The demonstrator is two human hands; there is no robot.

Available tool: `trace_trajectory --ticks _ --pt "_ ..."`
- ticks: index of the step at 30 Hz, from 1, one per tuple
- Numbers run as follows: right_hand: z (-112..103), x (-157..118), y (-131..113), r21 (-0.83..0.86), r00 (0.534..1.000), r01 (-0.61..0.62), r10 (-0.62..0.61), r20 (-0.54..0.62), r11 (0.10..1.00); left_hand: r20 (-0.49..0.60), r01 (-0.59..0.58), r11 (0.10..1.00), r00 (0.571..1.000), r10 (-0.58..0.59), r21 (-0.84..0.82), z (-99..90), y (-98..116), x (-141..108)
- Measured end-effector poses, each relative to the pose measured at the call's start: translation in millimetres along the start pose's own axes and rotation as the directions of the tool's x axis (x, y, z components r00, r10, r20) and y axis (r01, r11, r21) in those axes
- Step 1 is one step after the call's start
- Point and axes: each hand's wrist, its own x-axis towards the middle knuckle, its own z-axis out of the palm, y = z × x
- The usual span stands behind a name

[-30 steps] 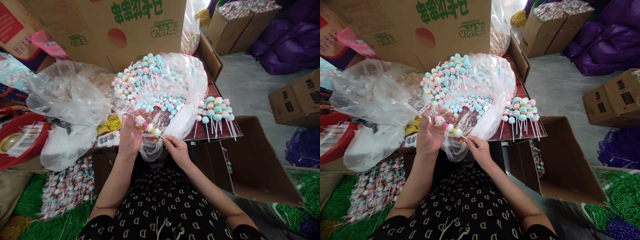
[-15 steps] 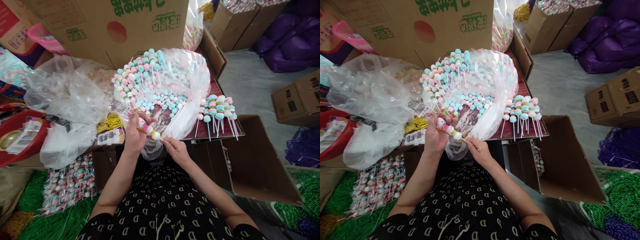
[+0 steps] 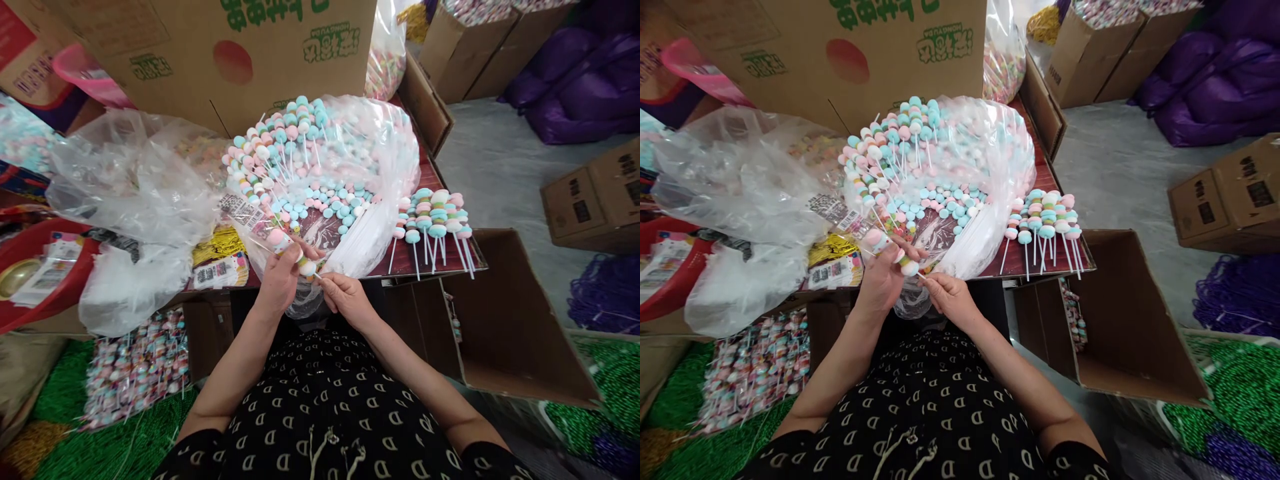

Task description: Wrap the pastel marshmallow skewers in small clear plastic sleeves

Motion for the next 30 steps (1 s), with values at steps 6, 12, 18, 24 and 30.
trace_trajectory --ticks 6,12,18,24,30 --pt "-2 1 6 -0.002 0.999 0.020 -0.020 -0.033 1.000 0.062 0.012 1.000 0.998 -0.012 -0.006 -16.8 12 2" --pt "-1 2 7 -0.214 0.970 0.129 -0.168 -0.177 0.968 -0.122 -0.085 0.993 0.990 0.075 -0.079 -15.1 24 15" --pt "-1 -3 7 -0.311 0.942 0.188 -0.261 -0.212 0.932 -0.126 -0.102 0.986 0.988 0.086 -0.130 -6.7 7 15" --pt "-7 -6 10 -0.309 0.967 0.143 -0.199 -0.159 0.940 -0.115 -0.082 0.995 0.990 0.076 -0.049 -6.7 -6 9" --pt "-3 3 7 -0.421 0.944 0.223 -0.302 -0.130 0.879 -0.116 -0.021 0.999 0.993 0.018 -0.025 1.4 -15 3"
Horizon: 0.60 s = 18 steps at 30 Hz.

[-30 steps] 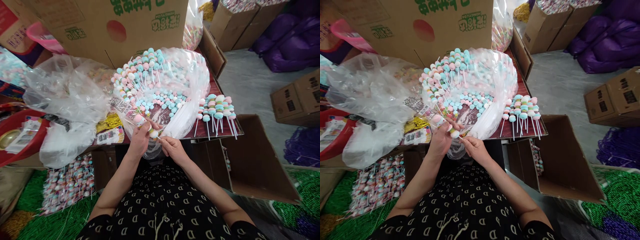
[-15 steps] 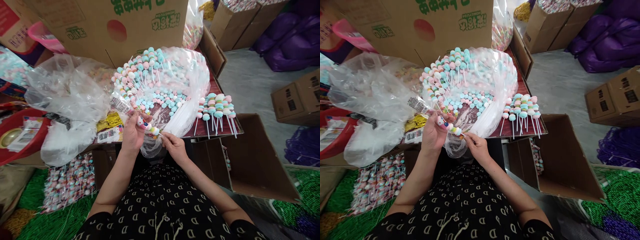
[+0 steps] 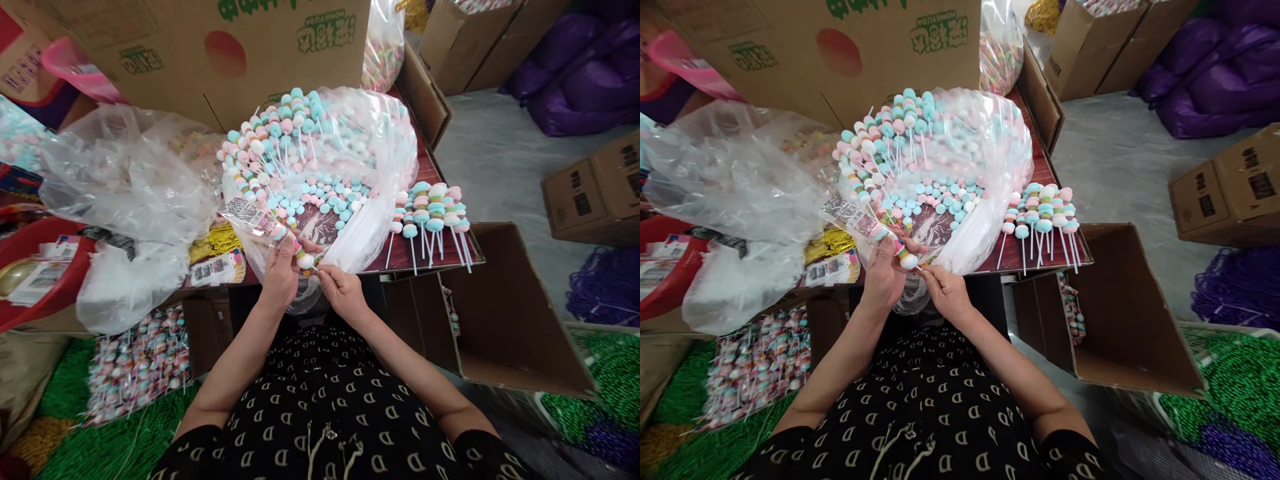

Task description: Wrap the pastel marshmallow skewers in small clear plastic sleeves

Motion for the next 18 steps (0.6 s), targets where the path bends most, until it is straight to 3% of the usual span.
trace_trajectory --ticks 5,14,18 --pt "-4 2 -3 0.098 0.996 -0.065 0.058 0.074 0.993 0.030 -0.015 1.000 0.999 0.015 -0.010 -4.6 9 6" --pt "5 -3 0 0.261 0.983 -0.171 0.183 -0.022 0.950 0.136 0.063 0.997 0.989 -0.058 -0.033 -10.7 15 3" --pt "4 -5 3 0.236 0.981 -0.186 0.195 -0.015 0.954 0.122 -0.014 0.995 0.992 0.026 -0.097 -18.4 32 9"
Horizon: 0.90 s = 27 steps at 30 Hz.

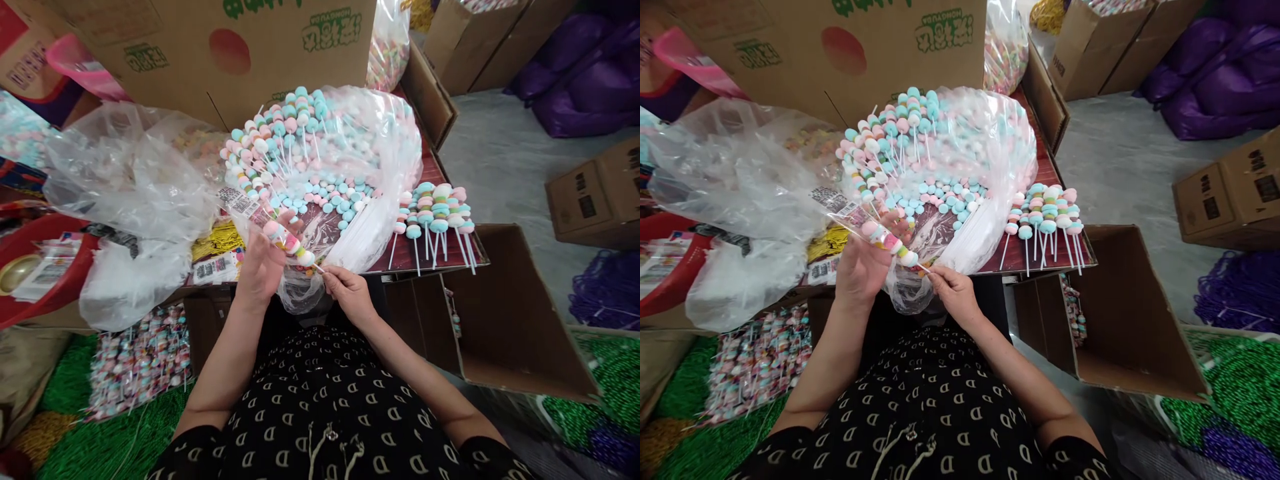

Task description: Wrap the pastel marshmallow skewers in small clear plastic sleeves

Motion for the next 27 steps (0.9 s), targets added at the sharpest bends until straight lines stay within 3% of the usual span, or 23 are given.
trace_trajectory --ticks 5,13,18,22,27 --pt "-1 -3 5 -0.138 0.995 0.089 -0.095 -0.034 0.986 -0.090 -0.069 0.997 0.993 0.071 0.026 4.0 2 8" --pt "-5 -4 0 -0.259 0.983 0.182 -0.180 0.029 0.949 -0.108 0.026 0.997 0.994 -0.018 0.069 12.9 -18 -4" --pt "-4 2 -3 -0.168 0.986 0.166 -0.162 0.036 0.972 -0.055 0.072 0.995 0.996 -0.068 0.068 9.2 -22 -8" --pt "-8 4 -4 -0.094 0.991 0.105 -0.096 0.095 0.990 -0.046 0.006 1.000 0.999 -0.006 0.021 1.3 -10 -4" --pt "-14 -2 -6 0.022 0.986 0.006 -0.009 0.167 1.000 -0.190 -0.078 0.997 0.979 0.074 -0.015 -5.8 2 9"
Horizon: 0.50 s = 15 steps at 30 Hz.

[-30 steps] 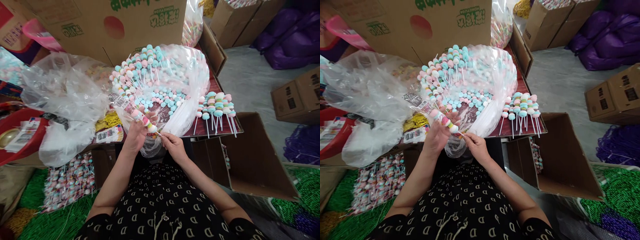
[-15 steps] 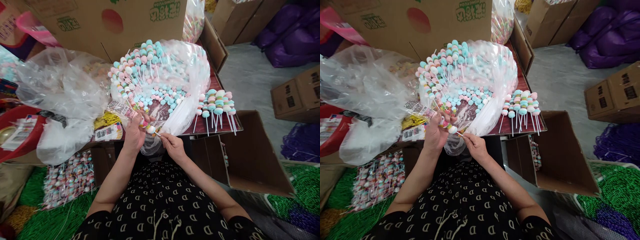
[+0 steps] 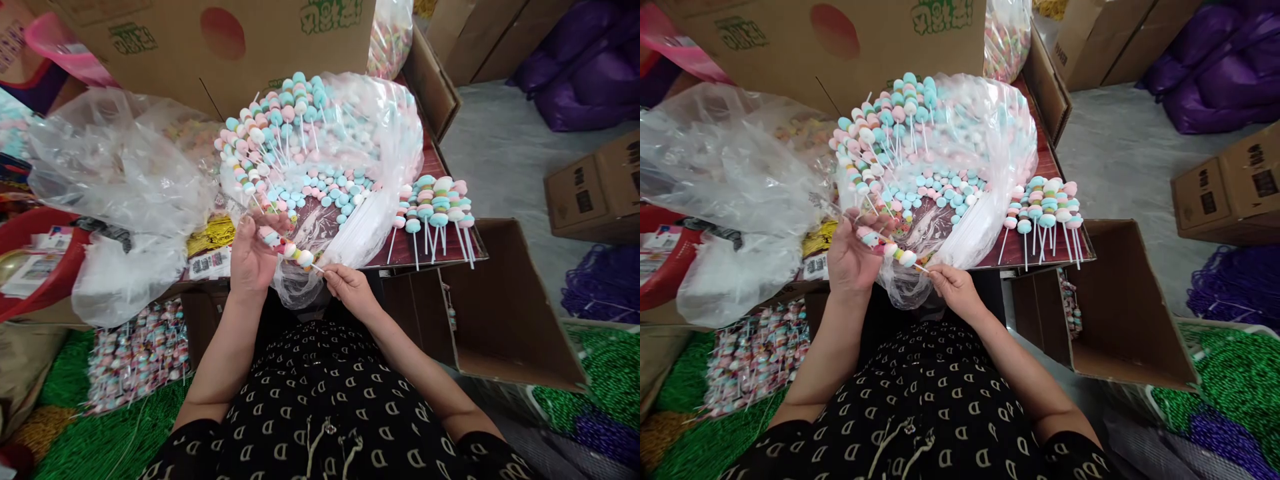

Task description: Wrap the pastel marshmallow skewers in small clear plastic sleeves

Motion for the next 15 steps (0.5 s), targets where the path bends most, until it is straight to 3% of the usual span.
trace_trajectory --ticks 7,12,15 --pt "-1.7 -2.7 5.0 0.193 0.979 -0.186 0.165 0.120 0.963 -0.191 0.016 0.997 0.981 -0.030 -0.072 4.2 -3.5 6.9" --pt "-4.5 -0.9 2.7 0.151 0.974 -0.202 0.182 0.132 0.968 -0.096 0.006 0.999 0.995 -0.009 -0.036 2.6 -7.2 5.0" --pt "-6.5 -2.4 -1.8 0.103 0.978 -0.164 0.148 0.146 0.981 -0.129 -0.026 0.999 0.991 0.021 -0.037 -0.8 -7.6 7.3"
